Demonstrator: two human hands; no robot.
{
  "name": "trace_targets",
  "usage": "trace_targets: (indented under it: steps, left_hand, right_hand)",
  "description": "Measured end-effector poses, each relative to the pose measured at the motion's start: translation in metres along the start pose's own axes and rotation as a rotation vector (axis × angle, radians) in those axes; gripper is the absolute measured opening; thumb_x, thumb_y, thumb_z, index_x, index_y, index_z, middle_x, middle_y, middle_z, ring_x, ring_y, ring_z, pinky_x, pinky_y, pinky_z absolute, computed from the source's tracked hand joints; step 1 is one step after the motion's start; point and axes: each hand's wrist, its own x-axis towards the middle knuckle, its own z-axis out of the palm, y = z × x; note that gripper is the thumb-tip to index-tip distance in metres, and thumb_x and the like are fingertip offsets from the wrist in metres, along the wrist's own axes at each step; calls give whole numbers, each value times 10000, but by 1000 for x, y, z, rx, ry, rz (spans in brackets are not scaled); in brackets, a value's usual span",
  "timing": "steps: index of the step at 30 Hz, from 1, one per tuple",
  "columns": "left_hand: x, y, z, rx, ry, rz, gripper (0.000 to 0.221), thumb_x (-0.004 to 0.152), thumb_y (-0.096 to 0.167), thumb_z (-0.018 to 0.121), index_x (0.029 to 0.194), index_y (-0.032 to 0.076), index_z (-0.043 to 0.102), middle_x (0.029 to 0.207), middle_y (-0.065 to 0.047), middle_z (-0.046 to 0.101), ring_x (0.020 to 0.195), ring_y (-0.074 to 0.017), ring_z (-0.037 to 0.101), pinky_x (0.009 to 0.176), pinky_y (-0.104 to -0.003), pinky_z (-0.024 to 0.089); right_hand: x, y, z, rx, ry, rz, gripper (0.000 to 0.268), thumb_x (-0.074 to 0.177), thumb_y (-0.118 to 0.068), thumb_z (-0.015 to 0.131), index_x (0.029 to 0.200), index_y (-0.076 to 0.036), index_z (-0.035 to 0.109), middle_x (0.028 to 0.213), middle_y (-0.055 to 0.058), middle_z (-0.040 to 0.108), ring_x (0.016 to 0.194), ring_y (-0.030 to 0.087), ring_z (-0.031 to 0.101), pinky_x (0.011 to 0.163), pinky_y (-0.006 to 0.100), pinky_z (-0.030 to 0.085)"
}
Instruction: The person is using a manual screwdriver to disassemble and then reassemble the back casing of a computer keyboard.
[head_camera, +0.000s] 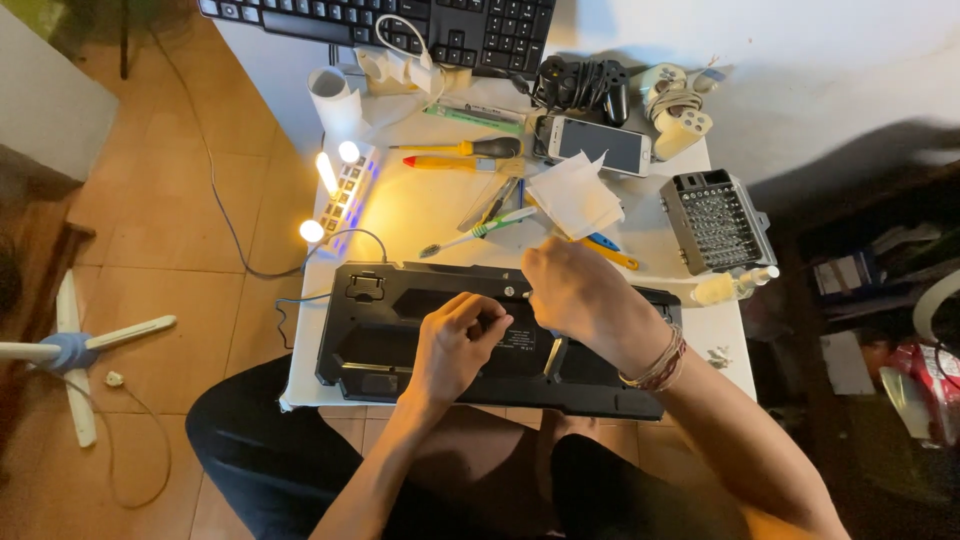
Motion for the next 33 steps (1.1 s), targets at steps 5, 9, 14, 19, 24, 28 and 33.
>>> trace_targets:
  steps: [5, 9, 14, 19, 24, 28, 33]
  left_hand:
    - [1, 4, -2, 18, 9, 18, 79, 827, 11, 801, 859, 34, 733, 721, -87, 668, 503, -167, 638, 437, -246, 511]
    - [0, 3, -1, 22, 16, 17, 82, 812, 3, 801, 853, 36, 738, 729, -89, 681, 512, -162, 636, 435, -244, 503]
    - [0, 3, -2, 5, 0, 22, 72, 826, 6, 796, 856, 31, 735, 737, -90, 682, 525, -165, 641, 451, -237, 514]
    - [-1, 4, -2, 0, -9, 23, 64, 835, -1, 789, 869, 22, 740, 760, -100, 689, 519, -169, 637, 462, -237, 518]
    - [0, 2, -2, 44, 6, 53, 70, 829, 16, 797, 851, 37, 735, 741, -80, 683, 505, -149, 626, 436, -231, 499]
    - [0, 4, -3, 30, -1, 33, 64, 837, 9, 786, 841, 40, 731, 729, -78, 672, 507, -154, 631, 437, -232, 502]
    - [0, 4, -2, 38, 2, 32, 74, 830, 14, 792, 861, 35, 728, 723, -82, 657, 498, -159, 631, 435, -241, 503]
  right_hand:
    - [3, -6, -5, -13, -7, 44, 218, 858, -24, 583, 641, -41, 592, 572, 162, 629, 456, 230, 612, 414, 293, 479]
    - [5, 3, -1, 16, -31, 41, 85, 842, 9, 596, 761, 11, 624, 706, 254, 664, 618, 388, 708, 495, 400, 554]
    - [3, -8, -12, -11, 17, 86, 154, 848, -41, 579, 725, -10, 666, 670, 198, 668, 553, 304, 689, 475, 360, 538]
    - [9, 2, -3, -31, 40, 57, 224, 823, -158, 657, 635, -44, 615, 594, 146, 609, 468, 240, 600, 437, 335, 482]
    - [16, 25, 24, 4, 26, 5, 207, 840, -41, 604, 637, -2, 584, 600, 177, 606, 491, 283, 619, 476, 367, 505]
    - [-12, 1, -13, -5, 73, 16, 224, 809, -63, 582, 591, -26, 547, 532, 123, 570, 440, 207, 525, 427, 320, 457]
    - [-24, -11, -23, 211, 167, -60, 109, 800, -112, 671, 734, -50, 611, 763, 149, 559, 590, 282, 628, 563, 380, 528]
